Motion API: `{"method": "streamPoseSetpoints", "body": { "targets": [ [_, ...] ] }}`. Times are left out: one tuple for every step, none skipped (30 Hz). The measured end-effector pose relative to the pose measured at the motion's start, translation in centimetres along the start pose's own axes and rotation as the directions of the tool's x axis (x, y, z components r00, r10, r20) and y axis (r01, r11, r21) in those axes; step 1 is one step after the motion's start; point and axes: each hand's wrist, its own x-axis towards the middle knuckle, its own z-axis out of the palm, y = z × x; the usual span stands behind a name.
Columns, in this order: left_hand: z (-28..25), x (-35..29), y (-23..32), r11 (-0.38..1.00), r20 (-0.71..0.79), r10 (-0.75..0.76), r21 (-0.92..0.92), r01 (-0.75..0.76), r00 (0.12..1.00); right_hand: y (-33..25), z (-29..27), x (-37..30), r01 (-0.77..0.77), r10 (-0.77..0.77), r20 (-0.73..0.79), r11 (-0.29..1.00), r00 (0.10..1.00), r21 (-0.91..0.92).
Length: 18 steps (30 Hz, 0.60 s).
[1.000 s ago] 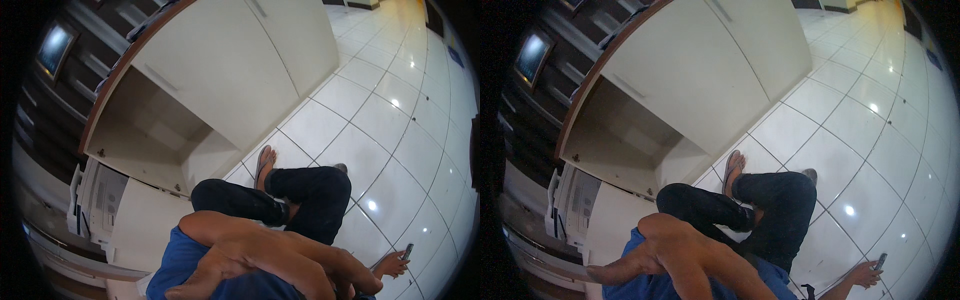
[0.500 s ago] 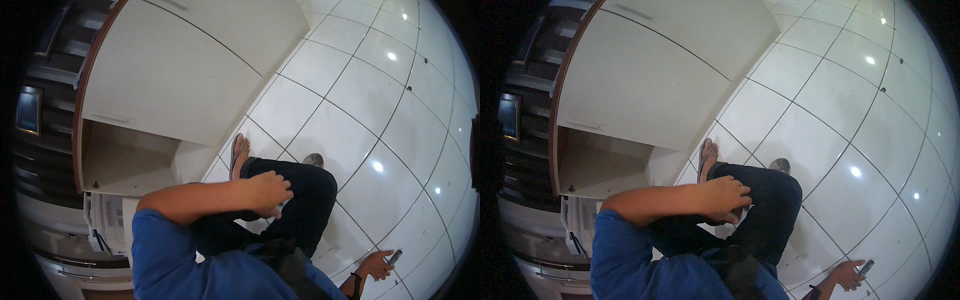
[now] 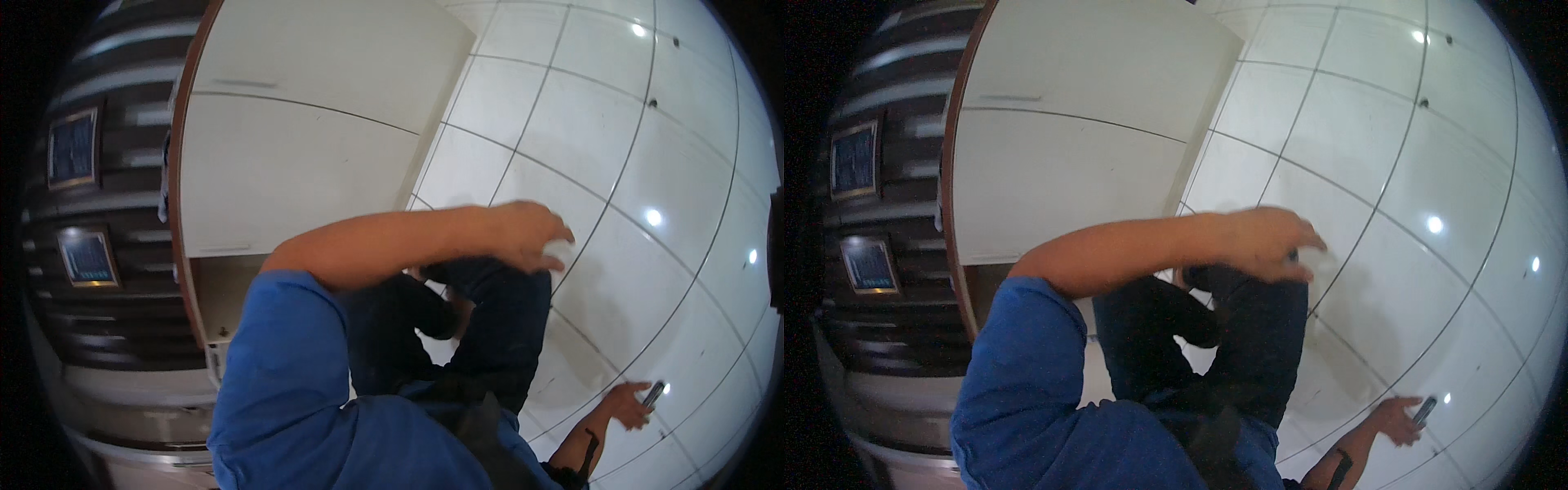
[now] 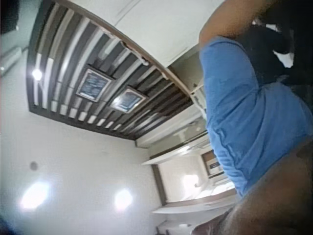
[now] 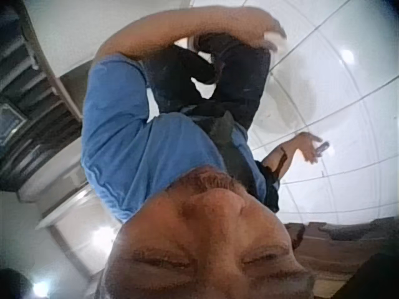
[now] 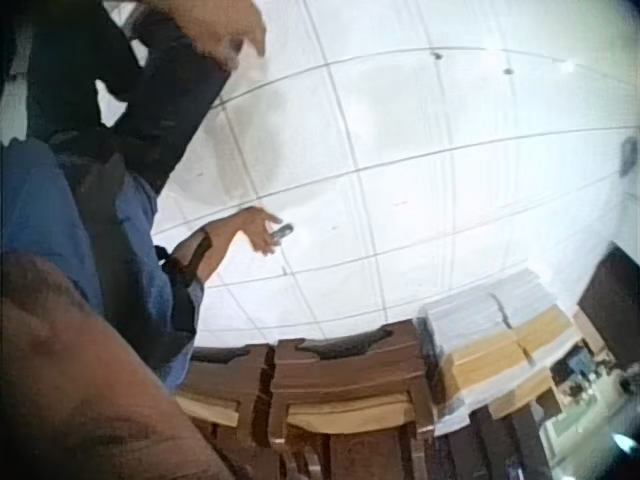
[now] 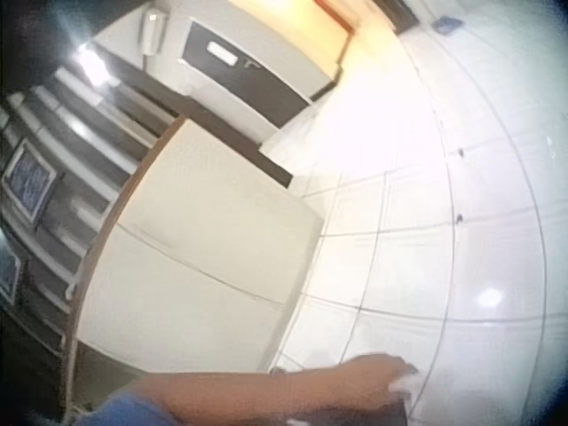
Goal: The person uses a screwdriver to remove screws from cabinet door hinges and detaches the doors from the cabinet frame. They then place the removed doors on the floor and proceed to remove screws from the cabinet frame itself.
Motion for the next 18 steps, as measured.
{"method": "streamPoseSetpoints", "body": {
  "targets": [
    [-0.5,-0.1,-0.8,0.998,0.021,-0.064,-0.026,0.065,0.998,-0.9,-0.5,0.2,-0.021,0.021,-0.006,1.000,1.000,0.004],
    [-1.2,-1.0,-2.1,0.992,0.083,-0.118,0.050,0.114,0.990,-2.1,-1.5,0.2,-0.005,0.005,0.011,0.999,1.000,0.038],
    [-2.1,-1.4,-3.5,0.981,0.142,-0.162,0.126,0.145,0.977,-2.7,-2.7,0.6,-0.008,0.008,0.009,0.998,1.000,0.061],
    [-3.0,-2.0,-5.1,0.965,0.193,-0.208,0.203,0.168,0.959,-2.8,-3.7,0.8,-0.045,0.042,0.062,0.998,0.997,0.047],
    [-3.9,-3.8,-6.8,0.942,0.201,-0.317,0.177,0.284,0.927,-3.1,-3.7,1.0,-0.031,0.027,0.056,0.997,0.998,0.069],
    [-4.5,-6.2,-9.9,0.937,0.112,-0.337,0.137,0.321,0.935,-2.8,-3.4,1.0,-0.034,0.030,0.046,0.996,0.998,0.087],
    [-5.6,-8.1,-11.5,0.874,0.099,-0.486,0.035,0.485,0.868,-2.5,-3.2,0.7,-0.034,0.031,0.035,0.994,0.999,0.102],
    [-6.4,-10.1,-12.7,0.802,0.032,-0.597,0.066,0.594,0.802,-2.5,-3.4,0.7,-0.039,0.034,0.064,0.996,0.997,0.082],
    [-6.9,-12.4,-13.8,0.712,-0.041,-0.696,0.091,0.696,0.717,-1.9,-3.4,0.5,-0.041,0.037,0.054,0.996,0.998,0.074],
    [-6.9,-15.9,-15.3,0.692,-0.070,-0.701,0.174,0.701,0.710,-1.5,-3.0,0.2,-0.044,0.040,0.051,0.996,0.998,0.074],
    [-6.3,-19.1,-16.6,0.669,-0.106,-0.699,0.252,0.700,0.707,-1.8,-2.6,0.0,-0.048,0.045,0.041,0.996,0.998,0.080],
    [-5.4,-21.8,-16.4,0.622,-0.051,-0.765,0.198,0.757,0.642,-2.7,-3.6,0.0,-0.003,0.000,0.024,0.990,1.000,0.143],
    [-4.2,-24.1,-15.5,0.567,0.006,-0.820,0.152,0.810,0.573,-2.8,-3.6,0.2,-0.001,-0.002,0.028,0.992,1.000,0.127],
    [-2.3,-26.5,-14.2,0.558,0.051,-0.830,0.073,0.827,0.556,-2.5,-3.5,0.1,0.009,-0.013,0.040,0.994,0.999,0.110],
    [-0.6,-27.9,-12.8,0.553,0.093,-0.829,-0.004,0.833,0.551,-2.1,-3.2,0.0,0.011,-0.015,0.044,0.996,0.999,0.089],
    [1.4,-29.4,-10.6,0.552,0.094,-0.824,-0.083,0.829,0.558,-1.1,-2.2,0.0,0.070,-0.067,-0.050,0.996,0.996,0.047],
    [3.2,-30.6,-8.1,0.589,0.097,-0.794,-0.118,0.799,0.600,-0.8,-1.3,-0.2,0.115,-0.114,-0.054,0.993,0.992,0.007],
    [4.8,-30.6,-6.8,0.637,0.101,-0.751,-0.151,0.756,0.653,-0.4,-0.7,-0.1,0.153,-0.155,-0.067,0.987,0.986,-0.044]
  ]
}}
